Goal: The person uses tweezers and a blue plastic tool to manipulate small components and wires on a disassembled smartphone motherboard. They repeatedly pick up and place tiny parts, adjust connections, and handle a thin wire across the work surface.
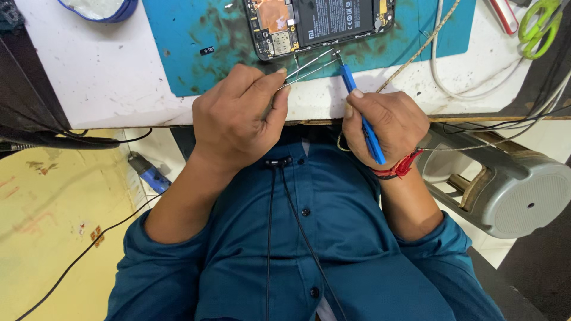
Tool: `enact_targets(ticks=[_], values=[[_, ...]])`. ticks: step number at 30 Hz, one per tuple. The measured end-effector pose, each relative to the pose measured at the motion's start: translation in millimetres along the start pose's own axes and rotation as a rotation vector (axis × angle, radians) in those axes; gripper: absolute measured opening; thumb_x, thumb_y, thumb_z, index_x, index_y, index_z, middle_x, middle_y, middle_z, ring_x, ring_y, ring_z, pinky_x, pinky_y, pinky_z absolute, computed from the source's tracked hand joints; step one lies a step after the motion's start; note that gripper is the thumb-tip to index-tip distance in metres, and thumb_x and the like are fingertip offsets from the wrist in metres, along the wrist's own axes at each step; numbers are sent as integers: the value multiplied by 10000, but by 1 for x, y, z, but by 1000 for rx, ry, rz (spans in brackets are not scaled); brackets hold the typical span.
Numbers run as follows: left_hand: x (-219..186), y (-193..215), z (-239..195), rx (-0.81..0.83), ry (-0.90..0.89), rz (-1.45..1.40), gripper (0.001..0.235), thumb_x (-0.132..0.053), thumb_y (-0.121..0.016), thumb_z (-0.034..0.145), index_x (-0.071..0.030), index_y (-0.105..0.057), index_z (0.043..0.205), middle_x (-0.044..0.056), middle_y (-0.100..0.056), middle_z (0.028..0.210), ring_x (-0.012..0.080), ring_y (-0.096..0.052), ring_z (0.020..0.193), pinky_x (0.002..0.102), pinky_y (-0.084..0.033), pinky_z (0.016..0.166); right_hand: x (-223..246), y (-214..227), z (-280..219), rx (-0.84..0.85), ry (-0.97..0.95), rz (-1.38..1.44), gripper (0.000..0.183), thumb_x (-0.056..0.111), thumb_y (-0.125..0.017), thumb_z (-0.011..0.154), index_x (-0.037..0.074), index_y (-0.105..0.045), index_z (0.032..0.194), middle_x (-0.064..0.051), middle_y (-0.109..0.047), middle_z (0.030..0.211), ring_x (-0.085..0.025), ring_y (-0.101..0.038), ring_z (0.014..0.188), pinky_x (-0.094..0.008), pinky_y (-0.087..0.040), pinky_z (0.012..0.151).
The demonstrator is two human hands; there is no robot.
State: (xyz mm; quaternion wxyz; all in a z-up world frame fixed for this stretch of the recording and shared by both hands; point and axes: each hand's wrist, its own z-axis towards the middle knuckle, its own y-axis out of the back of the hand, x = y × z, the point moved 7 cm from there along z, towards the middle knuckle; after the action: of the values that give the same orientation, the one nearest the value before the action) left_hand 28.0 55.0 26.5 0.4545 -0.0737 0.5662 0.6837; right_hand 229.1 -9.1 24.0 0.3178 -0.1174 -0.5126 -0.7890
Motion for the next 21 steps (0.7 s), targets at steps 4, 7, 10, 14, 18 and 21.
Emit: enact_targets(ticks=[4, 7, 10, 14, 18, 21], values=[[1, 3, -4, -1, 21, -9, 211, -79, -830, 956, -67, -746, 1149, 36, -637, 972, 193, -656, 765, 322, -514, 662, -6, 3, -5, -27, -52, 37, 251, -41, -765, 972, 51, -682, 1190, -105, -735, 962, -274, -702, 826, -333, -553, 718], [4, 8, -10, -35, 61, -55, 231, -80, -828, 967, -84, -746, 1183, 38, -651, 988, 196, -670, 770, 312, -535, 665, -17, 4, -17, -95, -109, 118, 183, -3, -726, 1000, 35, -668, 1170, -109, -740, 944, -253, -713, 830, -320, -551, 716], [7, 16, -16, -95, 89, -99, 251, -63, -837, 955, -79, -752, 1191, 50, -660, 1013, 173, -656, 724, 285, -517, 621, -35, 5, -38, -218, -294, 299, 141, 64, -684, 1088, 12, -657, 1217, -109, -730, 945, -209, -727, 830, -299, -567, 745], [15, 22, -27, -137, 255, -262, 242, 6, -833, 911, -23, -764, 1141, 85, -668, 980, 93, -477, 575, 250, -390, 533, -74, 31, -50, -513, -414, 290, 177, 114, -702, 1128, -22, -668, 1236, -115, -719, 1029, -167, -714, 822, -278, -582, 762], [11, 22, -30, -159, 264, -381, 226, 10, -812, 968, -9, -746, 1183, 73, -652, 1050, 25, -470, 590, 183, -390, 522, -110, 62, -34, -415, -451, 167, 382, 79, -729, 1173, -14, -542, 1492, -122, -665, 1353, -134, -619, 1050, -254, -517, 918], [7, 16, -29, -134, 295, -453, 214, 1, -799, 985, -6, -742, 1192, 69, -648, 1072, 16, -490, 620, 178, -404, 542, -114, 78, -25, -321, -393, 123, 514, 51, -727, 1175, 30, -420, 1587, -127, -565, 1508, -178, -593, 1254, -280, -518, 1039]])
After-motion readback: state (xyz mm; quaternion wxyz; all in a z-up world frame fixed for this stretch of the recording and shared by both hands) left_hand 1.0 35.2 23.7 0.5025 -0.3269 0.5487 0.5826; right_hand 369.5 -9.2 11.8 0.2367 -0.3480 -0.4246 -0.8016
